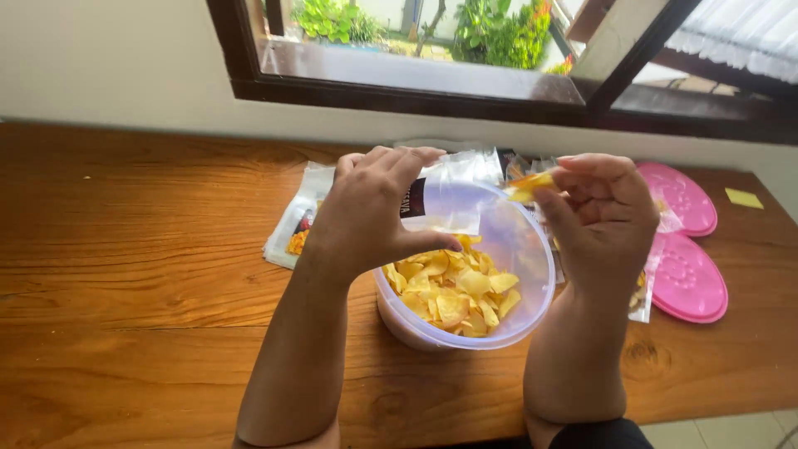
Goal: Manually packaging cassava chips into small individual plastic bags from a large bowl.
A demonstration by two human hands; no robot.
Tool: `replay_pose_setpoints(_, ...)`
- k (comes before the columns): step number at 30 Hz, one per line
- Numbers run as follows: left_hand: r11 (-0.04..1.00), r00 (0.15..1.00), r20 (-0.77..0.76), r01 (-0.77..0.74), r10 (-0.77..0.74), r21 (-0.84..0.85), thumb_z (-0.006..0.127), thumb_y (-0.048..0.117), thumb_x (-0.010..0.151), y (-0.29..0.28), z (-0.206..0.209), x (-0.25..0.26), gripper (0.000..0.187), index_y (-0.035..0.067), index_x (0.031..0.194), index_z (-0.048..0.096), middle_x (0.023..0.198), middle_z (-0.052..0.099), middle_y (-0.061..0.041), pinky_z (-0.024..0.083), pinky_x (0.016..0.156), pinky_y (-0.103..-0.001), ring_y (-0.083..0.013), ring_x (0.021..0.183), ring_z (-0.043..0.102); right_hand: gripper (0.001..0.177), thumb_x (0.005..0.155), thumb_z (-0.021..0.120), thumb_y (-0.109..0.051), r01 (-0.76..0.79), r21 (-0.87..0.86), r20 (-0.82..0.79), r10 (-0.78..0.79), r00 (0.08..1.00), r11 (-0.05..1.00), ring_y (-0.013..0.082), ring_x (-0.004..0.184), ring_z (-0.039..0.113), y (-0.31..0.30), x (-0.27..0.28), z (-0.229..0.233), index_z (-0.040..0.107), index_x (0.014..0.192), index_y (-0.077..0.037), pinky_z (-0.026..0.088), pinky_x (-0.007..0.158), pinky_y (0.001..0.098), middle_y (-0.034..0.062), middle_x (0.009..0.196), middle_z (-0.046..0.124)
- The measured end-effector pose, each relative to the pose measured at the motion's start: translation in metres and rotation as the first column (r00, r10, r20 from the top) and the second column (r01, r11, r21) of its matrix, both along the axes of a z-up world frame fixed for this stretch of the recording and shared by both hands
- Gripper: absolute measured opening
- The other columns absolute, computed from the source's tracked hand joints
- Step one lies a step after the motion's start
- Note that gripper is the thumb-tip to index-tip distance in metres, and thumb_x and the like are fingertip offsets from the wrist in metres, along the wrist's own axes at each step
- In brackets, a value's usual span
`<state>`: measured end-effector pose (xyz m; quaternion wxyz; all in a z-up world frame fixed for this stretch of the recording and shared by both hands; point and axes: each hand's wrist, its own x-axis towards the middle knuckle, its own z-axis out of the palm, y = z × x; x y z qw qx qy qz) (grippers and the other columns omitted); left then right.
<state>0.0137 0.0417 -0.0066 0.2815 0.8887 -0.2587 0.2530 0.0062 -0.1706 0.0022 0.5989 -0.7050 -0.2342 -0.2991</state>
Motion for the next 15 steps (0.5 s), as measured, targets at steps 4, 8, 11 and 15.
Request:
replay_pose_setpoints(4, 0.997, 0.997, 0.014, 0.078, -0.078, -0.005, 0.058, 0.067, 0.058, -0.006, 0.004, -0.002, 0.075, 0.013, 0.11, 0.051, 0.111, 0.057, 0.0, 0.031, 0.078, -0.037, -0.0211, 0.099, 0.051, 0.014, 0.081, 0.067, 0.003, 0.096, -0.247, 0.117, -0.068, 0.991, 0.964, 0.0133, 0.076, 0.061, 0.011, -0.006, 0.003, 0.055, 0.084, -0.003, 0.045, 0.056, 0.0167, 0.0098, 0.081, 0.061)
replay_pose_setpoints(8, 0.993, 0.994, 0.004, 0.113, -0.112, -0.027, 0.061, 0.063, 0.059, -0.008, 0.005, -0.004, 0.073, 0.015, 0.113, 0.049, 0.114, 0.056, -0.001, 0.03, 0.081, -0.038, -0.0225, 0.102, 0.05, 0.006, 0.08, 0.063, 0.002, -0.065, -0.441, 0.11, 0.125, 0.986, 0.895, 0.0147, 0.079, 0.062, 0.014, -0.005, 0.011, 0.061, 0.081, -0.003, 0.047, 0.059, 0.0187, 0.0094, 0.084, 0.064)
replay_pose_setpoints(11, 0.991, 0.992, 0.011, 0.127, -0.127, -0.039, 0.061, 0.063, 0.06, -0.007, 0.007, -0.004, 0.073, 0.014, 0.113, 0.048, 0.115, 0.056, -0.001, 0.03, 0.082, -0.039, -0.0219, 0.102, 0.052, 0.006, 0.08, 0.061, 0.002, -0.108, -0.515, 0.151, 0.214, 0.965, 0.85, 0.0174, 0.08, 0.059, 0.013, -0.004, 0.014, 0.062, 0.084, -0.002, 0.048, 0.06, 0.021, 0.0124, 0.09, 0.062)
replay_pose_setpoints(15, 0.973, 0.988, 0.152, 0.041, -0.006, -0.228, 0.073, 0.053, 0.058, 0.0, 0.003, -0.001, 0.073, 0.008, 0.11, 0.049, 0.1, 0.062, -0.006, 0.037, 0.083, -0.042, -0.0218, 0.093, 0.06, 0.013, 0.077, 0.065, -0.006, -0.005, -0.52, 0.193, 0.123, 0.973, 0.854, 0.0179, 0.073, 0.057, 0.002, -0.004, 0.016, 0.057, 0.069, -0.001, 0.044, 0.066, 0.0265, 0.0165, 0.088, 0.061)
